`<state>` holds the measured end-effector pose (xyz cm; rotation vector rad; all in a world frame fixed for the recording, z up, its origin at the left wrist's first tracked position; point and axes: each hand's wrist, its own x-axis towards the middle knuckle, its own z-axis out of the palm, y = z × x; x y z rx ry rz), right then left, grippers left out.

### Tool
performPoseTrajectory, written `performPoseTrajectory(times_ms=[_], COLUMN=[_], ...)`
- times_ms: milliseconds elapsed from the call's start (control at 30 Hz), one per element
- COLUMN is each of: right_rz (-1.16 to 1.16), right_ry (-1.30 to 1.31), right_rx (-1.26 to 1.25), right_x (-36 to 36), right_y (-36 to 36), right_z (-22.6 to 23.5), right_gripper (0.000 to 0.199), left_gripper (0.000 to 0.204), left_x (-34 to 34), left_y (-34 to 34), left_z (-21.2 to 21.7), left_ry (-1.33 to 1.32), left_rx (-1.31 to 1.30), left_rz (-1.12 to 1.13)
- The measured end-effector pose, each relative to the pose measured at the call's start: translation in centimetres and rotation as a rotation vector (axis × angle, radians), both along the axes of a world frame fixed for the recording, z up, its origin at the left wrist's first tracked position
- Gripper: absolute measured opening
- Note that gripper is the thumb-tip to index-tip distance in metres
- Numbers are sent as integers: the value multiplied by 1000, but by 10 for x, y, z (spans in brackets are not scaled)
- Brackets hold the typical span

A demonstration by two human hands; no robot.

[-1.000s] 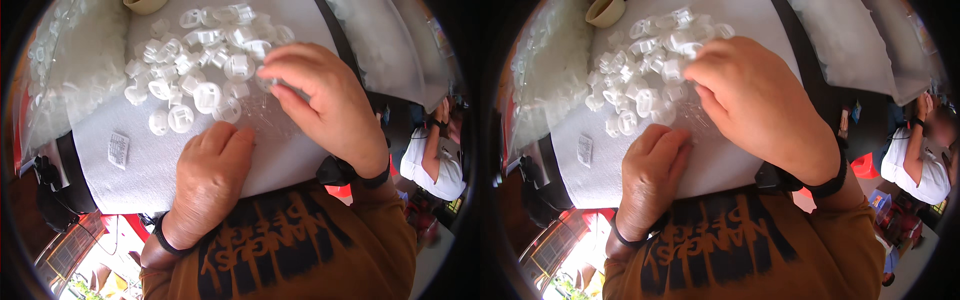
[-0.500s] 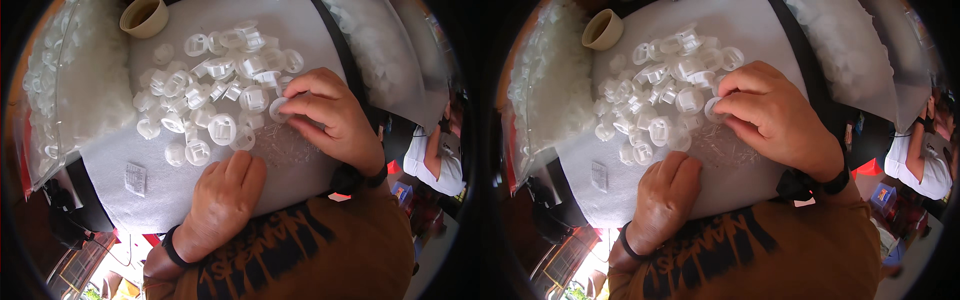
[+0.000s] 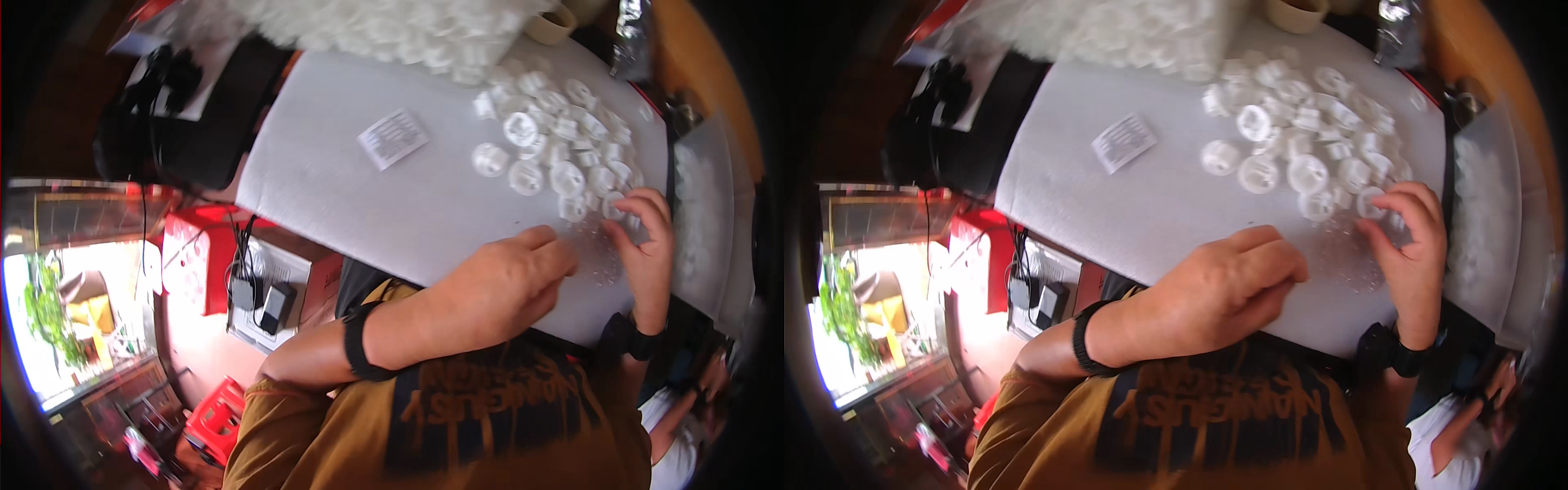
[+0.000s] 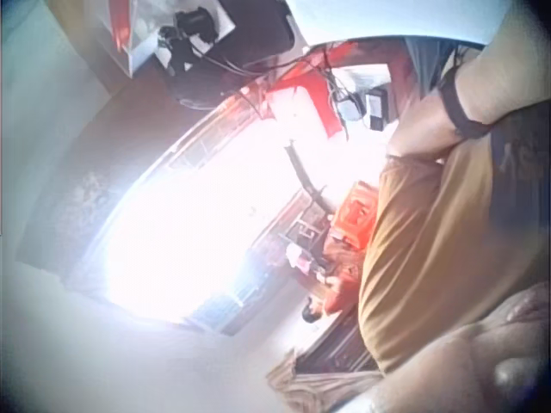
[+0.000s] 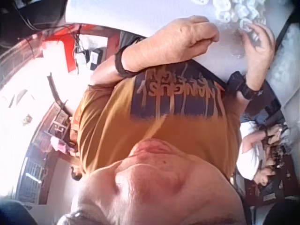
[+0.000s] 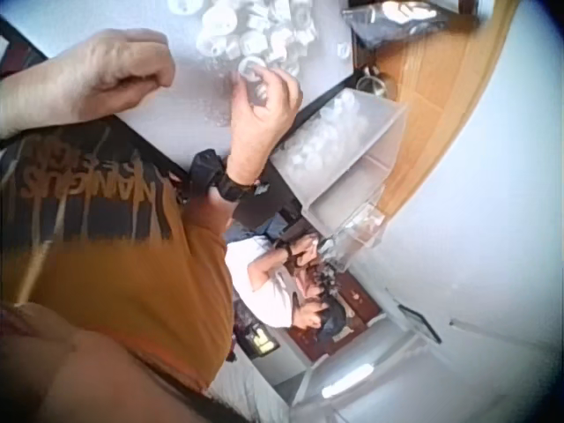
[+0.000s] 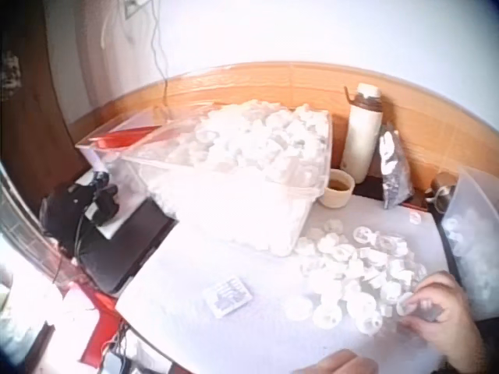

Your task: Manually inserting small metal pins into white plastic component housings on a table.

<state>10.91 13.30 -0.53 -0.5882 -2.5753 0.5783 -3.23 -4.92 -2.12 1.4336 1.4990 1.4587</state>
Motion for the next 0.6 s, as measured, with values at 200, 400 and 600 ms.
performPoseTrajectory(times_ms=[200, 400, 600], right_rz=[-33, -31, -72], right_ry=[-4, -30, 8], right_rx=[-10, 23, 70], right_x=[9, 4, 1], right_y=[6, 7, 4], right_z=[-8, -11, -11], right_gripper=[15, 19, 17], left_gripper=[13, 14, 10], left_x=[17, 28, 27], left_y=[-18, -41, -51], left_z=[-7, -7, 2], left_ry=[-173, -136, -83], left_rx=[156, 180, 189], left_rz=[90, 79, 81])
